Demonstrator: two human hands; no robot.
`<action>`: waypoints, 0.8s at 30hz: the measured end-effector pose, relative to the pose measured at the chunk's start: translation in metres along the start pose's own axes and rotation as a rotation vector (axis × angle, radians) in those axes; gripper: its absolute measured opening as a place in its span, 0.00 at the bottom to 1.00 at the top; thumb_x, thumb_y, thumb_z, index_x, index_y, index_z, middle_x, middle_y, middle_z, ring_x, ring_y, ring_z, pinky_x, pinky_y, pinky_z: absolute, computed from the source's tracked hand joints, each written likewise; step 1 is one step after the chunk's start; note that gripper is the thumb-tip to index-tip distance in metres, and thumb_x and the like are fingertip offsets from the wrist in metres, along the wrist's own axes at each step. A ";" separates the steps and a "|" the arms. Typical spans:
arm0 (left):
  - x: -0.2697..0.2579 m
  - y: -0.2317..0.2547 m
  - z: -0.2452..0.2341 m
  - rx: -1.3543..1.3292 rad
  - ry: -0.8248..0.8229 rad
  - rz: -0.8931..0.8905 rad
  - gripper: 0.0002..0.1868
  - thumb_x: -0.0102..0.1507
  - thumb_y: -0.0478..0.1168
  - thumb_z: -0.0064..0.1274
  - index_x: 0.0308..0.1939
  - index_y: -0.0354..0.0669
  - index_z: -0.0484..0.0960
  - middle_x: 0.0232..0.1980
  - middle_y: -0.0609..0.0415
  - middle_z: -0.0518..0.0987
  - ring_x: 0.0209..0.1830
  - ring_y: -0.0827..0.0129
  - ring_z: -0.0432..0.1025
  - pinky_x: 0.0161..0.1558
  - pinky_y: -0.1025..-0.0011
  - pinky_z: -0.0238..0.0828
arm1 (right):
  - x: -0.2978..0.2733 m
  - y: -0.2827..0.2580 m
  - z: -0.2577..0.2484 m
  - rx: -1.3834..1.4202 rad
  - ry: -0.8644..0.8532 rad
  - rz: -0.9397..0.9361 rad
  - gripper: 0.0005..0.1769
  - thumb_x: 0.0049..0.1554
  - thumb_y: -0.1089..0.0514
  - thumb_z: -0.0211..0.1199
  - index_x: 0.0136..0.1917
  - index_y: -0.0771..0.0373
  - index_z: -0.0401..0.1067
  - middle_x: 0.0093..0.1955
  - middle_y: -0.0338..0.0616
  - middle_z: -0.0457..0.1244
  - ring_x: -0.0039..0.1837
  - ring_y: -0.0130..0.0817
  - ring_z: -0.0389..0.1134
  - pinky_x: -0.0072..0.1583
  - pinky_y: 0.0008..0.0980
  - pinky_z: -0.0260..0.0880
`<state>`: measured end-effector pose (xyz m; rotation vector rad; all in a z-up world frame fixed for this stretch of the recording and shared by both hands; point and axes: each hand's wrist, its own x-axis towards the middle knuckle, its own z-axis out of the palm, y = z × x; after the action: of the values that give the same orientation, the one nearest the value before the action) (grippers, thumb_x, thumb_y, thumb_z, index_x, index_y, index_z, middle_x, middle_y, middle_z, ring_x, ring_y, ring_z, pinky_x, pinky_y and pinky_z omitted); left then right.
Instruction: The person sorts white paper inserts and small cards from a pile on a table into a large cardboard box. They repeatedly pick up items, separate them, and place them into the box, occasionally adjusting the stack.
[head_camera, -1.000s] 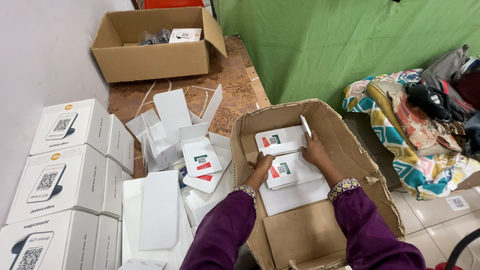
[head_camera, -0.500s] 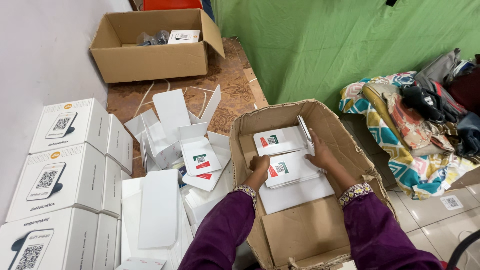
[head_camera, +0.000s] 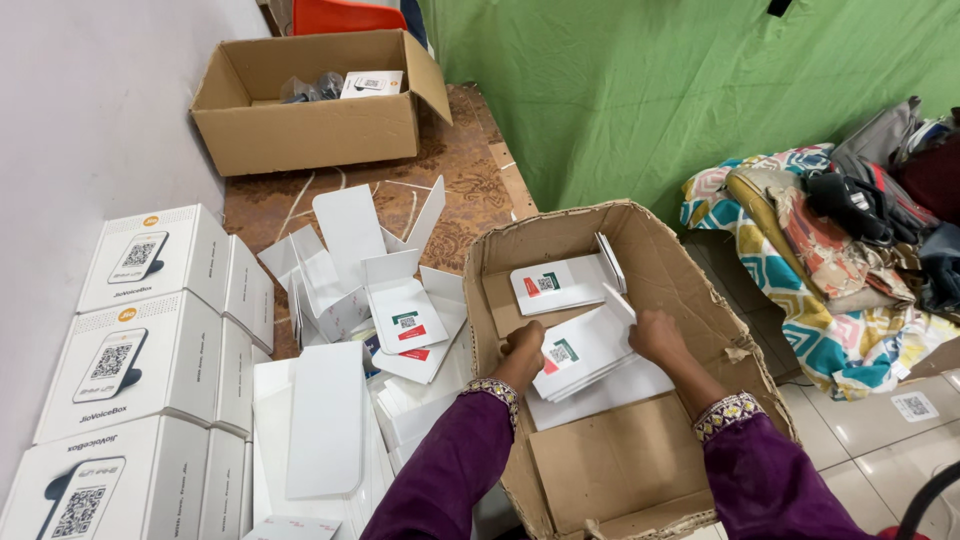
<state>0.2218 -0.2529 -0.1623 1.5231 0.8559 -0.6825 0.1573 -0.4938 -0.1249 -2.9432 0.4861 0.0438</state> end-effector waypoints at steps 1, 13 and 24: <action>-0.001 0.003 -0.002 -0.006 0.012 0.009 0.40 0.62 0.50 0.52 0.72 0.32 0.58 0.76 0.39 0.55 0.76 0.49 0.52 0.73 0.52 0.52 | -0.001 -0.006 -0.003 -0.016 0.050 -0.038 0.16 0.55 0.54 0.63 0.49 0.68 0.77 0.52 0.69 0.67 0.57 0.66 0.69 0.59 0.57 0.71; 0.000 0.052 -0.009 -0.178 0.267 0.339 0.39 0.61 0.39 0.54 0.72 0.30 0.54 0.76 0.35 0.53 0.78 0.46 0.46 0.76 0.52 0.38 | 0.050 -0.070 -0.029 0.107 0.191 -0.074 0.14 0.61 0.55 0.58 0.50 0.71 0.71 0.47 0.70 0.68 0.52 0.69 0.69 0.57 0.61 0.70; 0.057 0.048 -0.001 -0.557 -0.175 0.324 0.26 0.54 0.32 0.55 0.57 0.29 0.73 0.54 0.38 0.79 0.55 0.52 0.73 0.57 0.59 0.70 | 0.055 -0.090 -0.022 0.062 0.308 -0.018 0.29 0.57 0.47 0.66 0.63 0.66 0.63 0.60 0.62 0.60 0.57 0.64 0.69 0.54 0.58 0.73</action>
<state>0.2931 -0.2458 -0.1824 1.0451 0.5823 -0.2957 0.2382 -0.4310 -0.0927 -2.9028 0.4904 -0.4237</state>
